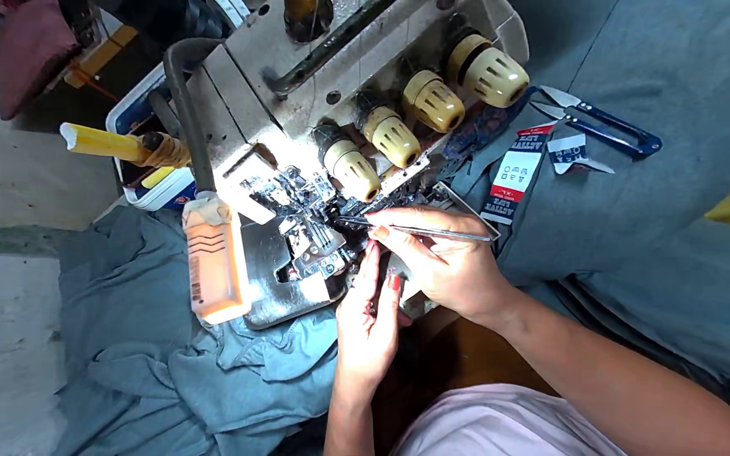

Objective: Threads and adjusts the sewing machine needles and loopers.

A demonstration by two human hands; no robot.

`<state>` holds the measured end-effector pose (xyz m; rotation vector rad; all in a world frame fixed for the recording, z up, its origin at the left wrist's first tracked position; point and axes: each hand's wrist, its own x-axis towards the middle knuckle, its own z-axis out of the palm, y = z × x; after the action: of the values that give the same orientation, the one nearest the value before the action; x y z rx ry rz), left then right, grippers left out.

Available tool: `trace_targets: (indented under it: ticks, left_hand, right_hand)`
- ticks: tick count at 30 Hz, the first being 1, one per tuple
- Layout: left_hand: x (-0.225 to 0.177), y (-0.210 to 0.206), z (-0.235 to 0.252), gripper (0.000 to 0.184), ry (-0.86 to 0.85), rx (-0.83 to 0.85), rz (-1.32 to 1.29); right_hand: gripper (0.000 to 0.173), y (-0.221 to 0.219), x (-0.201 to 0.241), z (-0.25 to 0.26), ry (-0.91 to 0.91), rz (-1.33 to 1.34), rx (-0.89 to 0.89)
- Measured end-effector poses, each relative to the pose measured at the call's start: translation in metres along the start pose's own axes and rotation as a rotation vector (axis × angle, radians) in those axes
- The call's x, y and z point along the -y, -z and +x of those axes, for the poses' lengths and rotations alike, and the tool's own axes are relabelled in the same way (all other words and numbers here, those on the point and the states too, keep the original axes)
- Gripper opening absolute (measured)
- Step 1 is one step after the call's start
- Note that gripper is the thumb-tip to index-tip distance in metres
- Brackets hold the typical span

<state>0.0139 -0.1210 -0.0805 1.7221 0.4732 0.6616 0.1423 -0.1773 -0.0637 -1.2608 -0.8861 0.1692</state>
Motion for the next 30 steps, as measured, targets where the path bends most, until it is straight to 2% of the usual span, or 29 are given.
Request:
trace_targets:
  ticks: [9,24,30]
  left_hand:
    - [0.0007,-0.0002,0.0005,0.034,-0.006,0.000,0.008]
    - [-0.0012,-0.0008,-0.0014,0.038,0.003,0.011,-0.015]
    - [-0.0007,-0.0003,-0.0012,0.036,0.006,0.014,-0.002]
  right_hand:
    - [0.018,-0.0022,-0.0025,0.0009,0.013,-0.024,0.024]
    - [0.017,-0.0002,-0.0020,0.0003,-0.041,0.038,0.011]
    - [0.018,-0.0016,-0.0049,-0.0001,0.004,0.018,0.015]
